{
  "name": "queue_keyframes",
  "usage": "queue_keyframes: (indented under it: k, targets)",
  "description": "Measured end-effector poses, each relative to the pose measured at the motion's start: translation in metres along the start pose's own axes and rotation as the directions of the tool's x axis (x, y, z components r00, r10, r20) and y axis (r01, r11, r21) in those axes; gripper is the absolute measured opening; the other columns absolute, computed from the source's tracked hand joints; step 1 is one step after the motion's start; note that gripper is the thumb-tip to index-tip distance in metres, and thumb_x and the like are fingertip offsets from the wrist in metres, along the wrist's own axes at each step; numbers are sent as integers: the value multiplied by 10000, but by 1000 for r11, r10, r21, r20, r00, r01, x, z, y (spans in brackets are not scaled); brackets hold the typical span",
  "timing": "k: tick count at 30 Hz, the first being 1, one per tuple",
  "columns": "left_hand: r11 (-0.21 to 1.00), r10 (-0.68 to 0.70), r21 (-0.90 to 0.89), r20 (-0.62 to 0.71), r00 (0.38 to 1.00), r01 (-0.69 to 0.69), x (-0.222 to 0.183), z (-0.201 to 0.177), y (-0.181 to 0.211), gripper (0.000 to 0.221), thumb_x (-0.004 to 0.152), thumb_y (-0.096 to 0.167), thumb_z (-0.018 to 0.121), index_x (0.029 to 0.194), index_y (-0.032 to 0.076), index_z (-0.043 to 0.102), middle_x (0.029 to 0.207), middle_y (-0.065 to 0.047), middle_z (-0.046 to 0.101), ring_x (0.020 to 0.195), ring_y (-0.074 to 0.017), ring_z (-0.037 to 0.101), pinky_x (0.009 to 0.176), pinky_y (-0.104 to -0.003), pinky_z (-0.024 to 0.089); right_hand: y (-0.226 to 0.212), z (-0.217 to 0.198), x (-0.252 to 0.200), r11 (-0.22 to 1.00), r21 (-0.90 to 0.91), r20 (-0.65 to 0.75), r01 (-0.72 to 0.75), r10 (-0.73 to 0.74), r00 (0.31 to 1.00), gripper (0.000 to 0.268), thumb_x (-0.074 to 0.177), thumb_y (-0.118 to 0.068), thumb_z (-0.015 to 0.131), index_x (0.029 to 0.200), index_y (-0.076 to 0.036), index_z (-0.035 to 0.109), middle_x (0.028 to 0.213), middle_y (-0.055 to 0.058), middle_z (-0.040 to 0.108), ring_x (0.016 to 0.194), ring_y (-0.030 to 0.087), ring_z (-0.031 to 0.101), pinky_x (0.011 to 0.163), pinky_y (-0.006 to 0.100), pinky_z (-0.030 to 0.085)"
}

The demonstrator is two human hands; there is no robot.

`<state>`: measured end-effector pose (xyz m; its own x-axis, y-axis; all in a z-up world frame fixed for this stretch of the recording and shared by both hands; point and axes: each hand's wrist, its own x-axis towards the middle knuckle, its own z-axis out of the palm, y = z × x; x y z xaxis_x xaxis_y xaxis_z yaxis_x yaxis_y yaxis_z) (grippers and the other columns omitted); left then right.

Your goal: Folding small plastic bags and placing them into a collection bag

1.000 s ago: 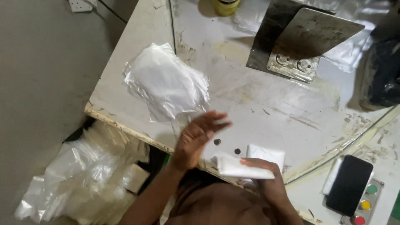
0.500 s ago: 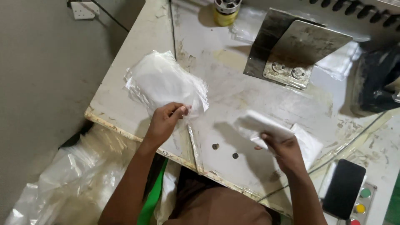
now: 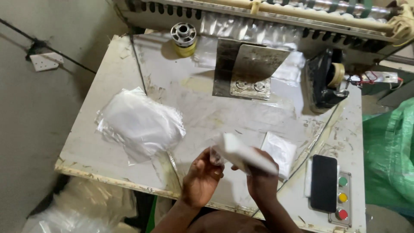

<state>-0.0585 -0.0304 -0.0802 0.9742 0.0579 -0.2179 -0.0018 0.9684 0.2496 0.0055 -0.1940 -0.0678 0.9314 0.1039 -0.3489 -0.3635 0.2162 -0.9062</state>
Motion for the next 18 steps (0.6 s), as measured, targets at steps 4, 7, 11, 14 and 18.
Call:
queue_keyframes:
  k: [4,7,11,14,18]
  targets:
    - [780,342,492,181,922,-386,1,31,10,460,751,-9,674,1206,11,612,1104,-116,581,961,-220,554,798,-331,457,-22,6,-20,649,-169,419,742,-634,650,235,904,-30,666,1094,-120,772,1156,144,772,1076,268,769,860,331,643]
    - [307,374,740,484,791,-598,-3,53,16,331,824,-29,541,1128,42,651,942,-75,548,801,-162,533,682,-279,429,-29,13,-8,759,-140,340,635,-566,751,303,906,57,599,1083,-110,780,1183,166,735,971,257,750,657,289,633]
    - [-44,362,914,391,846,-404,6,56,-9,323,1029,259,543,1203,58,725,917,-61,660,774,-184,615,689,-314,497,2,18,9,444,-438,384,781,-693,610,332,998,-259,605,1228,-44,501,1197,189,520,1159,325,531,1000,397,468]
    - [-558,212,583,788,578,-591,29,47,4,80,992,88,615,961,36,668,719,-99,556,605,-247,509,572,-394,419,0,24,-13,707,-335,359,623,-516,778,187,1031,-176,558,1033,-44,691,923,74,682,752,170,623,619,306,475]
    - [-656,-176,171,912,370,-735,26,5,-16,242,1001,-9,598,1225,20,685,783,-63,559,639,-223,488,547,-354,431,-13,6,-9,818,-524,-24,-237,264,964,425,940,-515,550,924,-153,773,833,6,747,814,138,647,719,330,483]
